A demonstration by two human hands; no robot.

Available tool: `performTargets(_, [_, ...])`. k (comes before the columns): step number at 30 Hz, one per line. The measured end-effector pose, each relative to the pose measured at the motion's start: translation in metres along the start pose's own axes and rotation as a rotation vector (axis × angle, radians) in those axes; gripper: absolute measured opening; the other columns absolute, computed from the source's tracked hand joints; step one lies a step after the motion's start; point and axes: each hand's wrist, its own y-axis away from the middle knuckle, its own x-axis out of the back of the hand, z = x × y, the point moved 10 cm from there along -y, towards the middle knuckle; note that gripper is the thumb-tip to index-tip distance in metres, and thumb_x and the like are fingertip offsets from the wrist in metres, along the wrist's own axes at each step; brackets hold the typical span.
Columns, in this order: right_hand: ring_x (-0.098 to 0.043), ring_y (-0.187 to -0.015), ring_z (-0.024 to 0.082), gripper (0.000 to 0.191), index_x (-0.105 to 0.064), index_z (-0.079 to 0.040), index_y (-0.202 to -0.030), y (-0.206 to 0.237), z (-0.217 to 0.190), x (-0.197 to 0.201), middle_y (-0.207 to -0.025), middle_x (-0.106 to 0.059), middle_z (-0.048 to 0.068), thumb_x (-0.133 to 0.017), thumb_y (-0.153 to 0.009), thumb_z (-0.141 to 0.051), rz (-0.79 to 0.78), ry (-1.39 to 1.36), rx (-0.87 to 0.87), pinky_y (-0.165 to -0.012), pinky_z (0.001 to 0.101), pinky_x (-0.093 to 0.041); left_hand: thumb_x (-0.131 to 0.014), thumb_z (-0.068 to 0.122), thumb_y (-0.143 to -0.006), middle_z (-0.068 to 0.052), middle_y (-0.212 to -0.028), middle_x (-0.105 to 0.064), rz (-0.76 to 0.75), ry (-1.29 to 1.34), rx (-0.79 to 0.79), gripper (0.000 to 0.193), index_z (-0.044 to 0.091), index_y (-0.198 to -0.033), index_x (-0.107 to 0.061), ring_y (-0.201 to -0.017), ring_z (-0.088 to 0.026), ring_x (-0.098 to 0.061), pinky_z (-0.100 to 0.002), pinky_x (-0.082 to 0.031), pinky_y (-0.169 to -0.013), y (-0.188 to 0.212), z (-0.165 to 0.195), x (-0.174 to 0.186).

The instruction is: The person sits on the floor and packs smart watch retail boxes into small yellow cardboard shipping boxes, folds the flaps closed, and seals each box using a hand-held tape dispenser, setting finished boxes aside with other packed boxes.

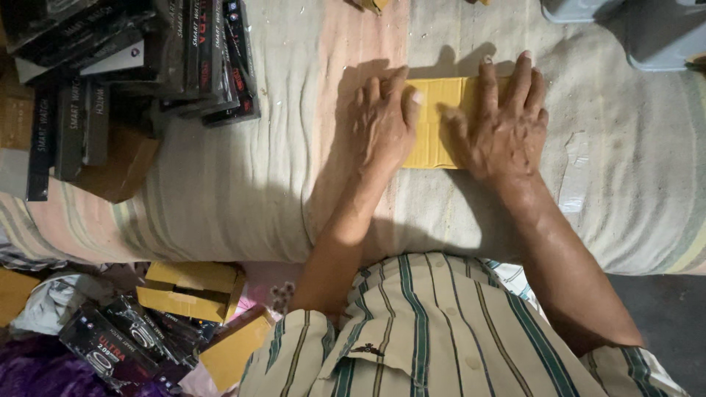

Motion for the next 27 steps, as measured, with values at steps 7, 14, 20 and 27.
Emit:
performTargets(7, [-0.035, -0.148, 0.057, 0.056, -0.047, -0.012, -0.162, 0.006, 0.013, -0.008, -0.165, -0.028, 0.036, -0.054, -0.112, -0.035, -0.026, -0.075, -0.081, -0.112, 0.0622, -0.045, -0.052, 0.057, -0.103, -0.03, -0.152, -0.035, -0.033, -0.071, 0.095, 0.07, 0.023, -0.161, -0.031, -0.139, -0.052, -0.04, -0.066, -0.036, -0.111, 0.017, 0.012, -0.005])
performTargets(14, [-0.043, -0.131, 0.057, 0.062, -0.048, -0.008, -0.16, 0.009, 0.008, -0.003, -0.157, -0.029, 0.039, -0.062, -0.109, -0.04, 0.004, -0.019, -0.045, -0.101, 0.0598, -0.046, -0.046, 0.059, -0.098, -0.037, -0.151, -0.031, 0.065, -0.139, 0.006, 0.071, 0.015, -0.153, -0.037, -0.135, -0.054, -0.039, -0.066, -0.037, -0.104, 0.016, 0.027, -0.007])
performTargets(20, [-0.047, -0.13, 0.052, 0.061, -0.049, -0.011, -0.163, 0.009, 0.004, 0.002, -0.159, -0.033, 0.035, -0.06, -0.109, -0.035, 0.012, 0.038, -0.046, -0.102, 0.057, -0.048, -0.046, 0.045, -0.107, -0.029, -0.151, -0.04, 0.024, -0.092, 0.044, 0.054, 0.02, -0.155, -0.045, -0.134, -0.046, -0.047, -0.06, -0.041, -0.109, 0.014, 0.019, 0.002])
performTargets(27, [-0.047, -0.129, 0.051, 0.056, -0.048, -0.009, -0.164, 0.009, 0.009, -0.004, -0.157, -0.035, 0.035, -0.055, -0.114, -0.034, -0.023, -0.002, -0.074, -0.102, 0.0585, -0.046, -0.053, 0.05, -0.101, -0.025, -0.14, -0.046, 0.039, -0.09, 0.02, 0.058, 0.016, -0.147, -0.047, -0.126, -0.043, -0.05, -0.058, -0.042, -0.102, 0.014, 0.023, 0.013])
